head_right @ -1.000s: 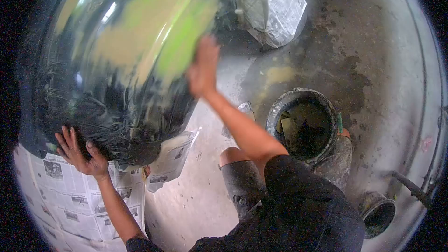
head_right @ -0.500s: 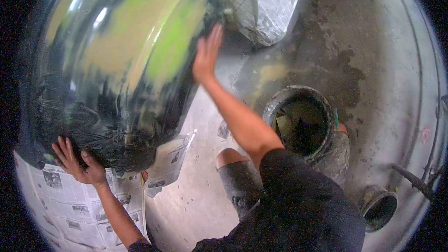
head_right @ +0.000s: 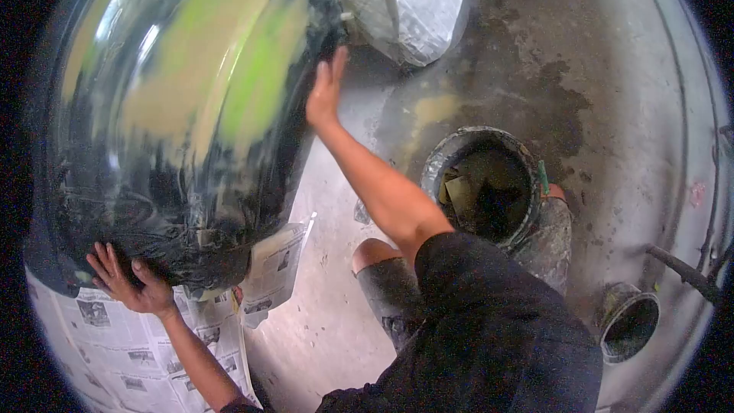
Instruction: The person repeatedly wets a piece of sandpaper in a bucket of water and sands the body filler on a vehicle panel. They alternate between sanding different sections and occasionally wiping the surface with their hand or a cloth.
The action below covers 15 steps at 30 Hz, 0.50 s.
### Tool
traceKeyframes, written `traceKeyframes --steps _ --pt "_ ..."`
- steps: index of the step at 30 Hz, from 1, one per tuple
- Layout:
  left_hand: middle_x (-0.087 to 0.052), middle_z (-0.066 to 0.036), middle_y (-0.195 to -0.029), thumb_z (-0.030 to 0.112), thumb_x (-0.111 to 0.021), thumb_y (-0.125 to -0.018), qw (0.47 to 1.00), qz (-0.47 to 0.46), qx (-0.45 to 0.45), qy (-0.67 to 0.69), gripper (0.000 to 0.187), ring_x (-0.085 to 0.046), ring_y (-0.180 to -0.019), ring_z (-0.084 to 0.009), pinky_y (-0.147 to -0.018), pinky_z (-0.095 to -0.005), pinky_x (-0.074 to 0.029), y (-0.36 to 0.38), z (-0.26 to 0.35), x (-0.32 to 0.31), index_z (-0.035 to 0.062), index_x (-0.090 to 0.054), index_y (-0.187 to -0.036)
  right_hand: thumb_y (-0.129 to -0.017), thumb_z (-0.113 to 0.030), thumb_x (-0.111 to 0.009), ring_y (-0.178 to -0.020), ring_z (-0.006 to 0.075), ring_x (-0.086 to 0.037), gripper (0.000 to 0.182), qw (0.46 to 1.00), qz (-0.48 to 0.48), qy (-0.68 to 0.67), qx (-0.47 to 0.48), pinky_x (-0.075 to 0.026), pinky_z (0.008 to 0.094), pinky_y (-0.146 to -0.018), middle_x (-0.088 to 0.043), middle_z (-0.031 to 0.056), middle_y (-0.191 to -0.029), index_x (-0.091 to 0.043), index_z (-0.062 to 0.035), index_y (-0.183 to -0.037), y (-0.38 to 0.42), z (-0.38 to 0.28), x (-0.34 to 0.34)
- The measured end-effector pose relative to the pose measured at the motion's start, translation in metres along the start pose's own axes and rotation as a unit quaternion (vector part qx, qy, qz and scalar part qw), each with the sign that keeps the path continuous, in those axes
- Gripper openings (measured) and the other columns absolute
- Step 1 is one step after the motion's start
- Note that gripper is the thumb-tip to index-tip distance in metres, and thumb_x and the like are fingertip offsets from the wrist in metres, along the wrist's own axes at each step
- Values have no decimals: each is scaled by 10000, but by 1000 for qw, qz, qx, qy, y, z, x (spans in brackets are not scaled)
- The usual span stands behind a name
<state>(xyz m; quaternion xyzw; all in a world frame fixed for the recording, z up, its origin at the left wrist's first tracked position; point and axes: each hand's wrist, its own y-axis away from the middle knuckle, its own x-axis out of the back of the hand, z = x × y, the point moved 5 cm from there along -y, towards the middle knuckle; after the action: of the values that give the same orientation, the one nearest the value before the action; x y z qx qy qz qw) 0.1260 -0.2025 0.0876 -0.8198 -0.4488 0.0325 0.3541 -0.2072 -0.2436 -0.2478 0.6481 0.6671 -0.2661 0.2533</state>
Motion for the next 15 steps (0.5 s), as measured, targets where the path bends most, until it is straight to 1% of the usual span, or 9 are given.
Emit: traceKeyframes --steps 2,3,4,5,7,9,11,14,15 --pt "-558 -136 -1414 348 -453 -1028 1000 5 0 8 452 -408 -1406 -347 -1179 -510 -143 0 2 -1 31 -604 -1311 -1071 -324 -263 -1519 303 15 618 999 -26 -18 36 4 381 -1228 6 184 -1640 -78 13 -1555 35 6 -6" --pt "-570 -165 -1394 318 -466 -1023 1000 5 -5 13 436 -413 -1400 -364 -1182 -498 -128 -2 2 0 4 -613 -1288 -1065 -310 -245 -1517 310 27 626 998 -53 23 38 8 390 -1227 27 190 -1638 -31 16 -1555 74 -1 -8" --pt "-568 -164 -1396 322 -462 -1025 1000 2 -1 8 442 -408 -1403 -365 -1182 -496 -128 -2 3 0 2 -611 -1292 -1056 -296 -230 -1513 325 41 640 994 -87 7 61 13 403 -1227 48 203 -1634 19 31 -1547 115 7 -8" --pt "-568 -164 -1396 322 -462 -1025 1000 3 -4 7 442 -408 -1403 -365 -1182 -496 -128 -3 2 0 2 -611 -1292 -1052 -296 -225 -1510 338 54 655 990 -127 31 49 19 417 -1226 60 214 -1630 49 48 -1537 146 -6 -5" --pt "-569 -163 -1395 320 -465 -1023 1000 -9 -3 2 444 -406 -1403 -369 -1182 -499 -124 0 0 0 -1 -609 -1294 -1054 -280 -238 -1512 334 39 641 990 -128 5 54 11 402 -1226 32 216 -1631 9 61 -1537 138 -3 -2" --pt "-568 -164 -1396 322 -465 -1023 1000 -5 -6 6 446 -404 -1404 -370 -1181 -503 -122 -1 2 0 -2 -609 -1294 -1057 -271 -248 -1516 326 11 623 995 -79 35 44 -7 381 -1227 -2 220 -1631 -40 67 -1537 74 10 -2" --pt "-567 -164 -1398 324 -465 -1023 1000 -6 -8 5 449 -402 -1405 -372 -1180 -507 -120 -2 2 0 -3 -609 -1295 -1058 -255 -247 -1517 324 -15 601 999 -45 -27 7 -20 367 -1227 -31 223 -1630 -81 69 -1536 2 -1 4" --pt "-567 -165 -1397 318 -467 -1022 1000 5 -4 20 445 -400 -1406 -372 -1179 -515 -117 -2 3 0 -4 -610 -1293 -1056 -270 -262 -1519 318 -13 614 997 -73 10 15 -16 365 -1226 -30 218 -1632 -79 64 -1539 29 0 10" --pt "-552 -135 -1420 339 -454 -1028 1000 7 -5 11 449 -398 -1411 -347 -1182 -507 -132 -1 2 0 25 -604 -1312 -1055 -277 -270 -1519 315 -12 621 996 -88 24 23 -14 364 -1226 -29 216 -1633 -77 61 -1540 40 -2 9"
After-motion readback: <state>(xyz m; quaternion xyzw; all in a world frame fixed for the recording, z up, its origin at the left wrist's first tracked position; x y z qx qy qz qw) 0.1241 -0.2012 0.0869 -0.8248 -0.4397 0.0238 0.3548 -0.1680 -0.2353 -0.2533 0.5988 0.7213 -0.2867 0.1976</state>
